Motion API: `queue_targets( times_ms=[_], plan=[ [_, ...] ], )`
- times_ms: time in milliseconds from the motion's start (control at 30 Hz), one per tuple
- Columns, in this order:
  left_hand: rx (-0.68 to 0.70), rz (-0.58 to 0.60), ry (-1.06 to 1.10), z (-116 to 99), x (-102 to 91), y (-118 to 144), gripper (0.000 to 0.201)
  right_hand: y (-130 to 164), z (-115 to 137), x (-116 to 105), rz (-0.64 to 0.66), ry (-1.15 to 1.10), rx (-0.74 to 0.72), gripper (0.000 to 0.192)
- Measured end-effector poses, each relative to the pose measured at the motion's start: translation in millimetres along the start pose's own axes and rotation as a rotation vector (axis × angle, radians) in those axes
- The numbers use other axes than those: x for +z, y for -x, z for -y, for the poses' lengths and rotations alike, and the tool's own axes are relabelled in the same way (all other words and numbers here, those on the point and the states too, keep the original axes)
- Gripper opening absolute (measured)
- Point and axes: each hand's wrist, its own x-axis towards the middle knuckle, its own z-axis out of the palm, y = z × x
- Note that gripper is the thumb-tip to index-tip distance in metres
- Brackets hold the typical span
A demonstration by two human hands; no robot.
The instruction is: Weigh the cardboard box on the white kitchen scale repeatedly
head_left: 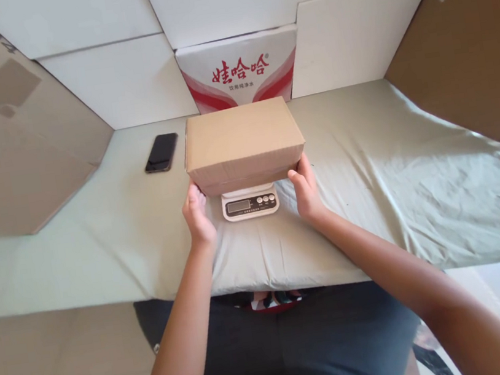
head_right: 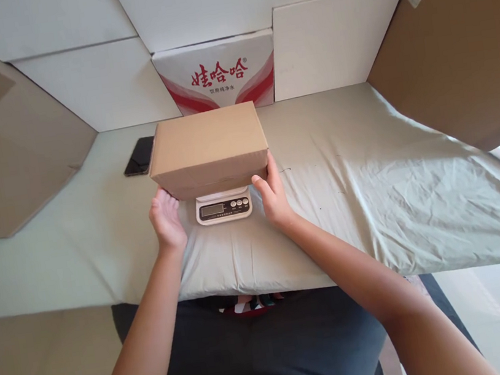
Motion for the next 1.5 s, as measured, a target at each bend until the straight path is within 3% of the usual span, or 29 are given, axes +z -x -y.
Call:
queue_targets(
  times_ms=[733,833,933,1000,1100,1300,1500],
  plan=[
    [-0.009,0.039,0.015,-1.7,2.9,-2.8,0.093,0.3,4.0,1.7,0.026,0.005,0.014,0.073],
    [0.117,0.056,0.021,-4.5,-1.2,-4.2,0.086,-0.5,0.7,-3.6,0.016,0.031,0.008,0.073],
    [0.240,-0.036,0.041,-9.0,-10.0,-9.4,0.073,-6.9,-4.1,-16.6,-0.098,0.053,0.019,0.075],
    [0.223,-0.087,0.064,-10.5,-15.6,-13.6,0.072,-13.1,-8.1,-26.6,-0.189,0.041,0.037,0.077],
    [0.185,-0.074,0.066,-8.7,-18.9,-17.2,0.073,-19.6,-14.7,-35.6,-0.246,0.016,0.082,0.077],
    [0.127,0.010,0.054,-1.5,-13.3,-15.3,0.082,-17.1,-21.5,-29.7,-0.238,0.002,0.156,0.081],
    [0.107,0.038,0.053,0.9,-10.0,-13.5,0.081,-16.2,-26.3,-27.9,-0.209,-0.028,0.130,0.078]
  ],
)
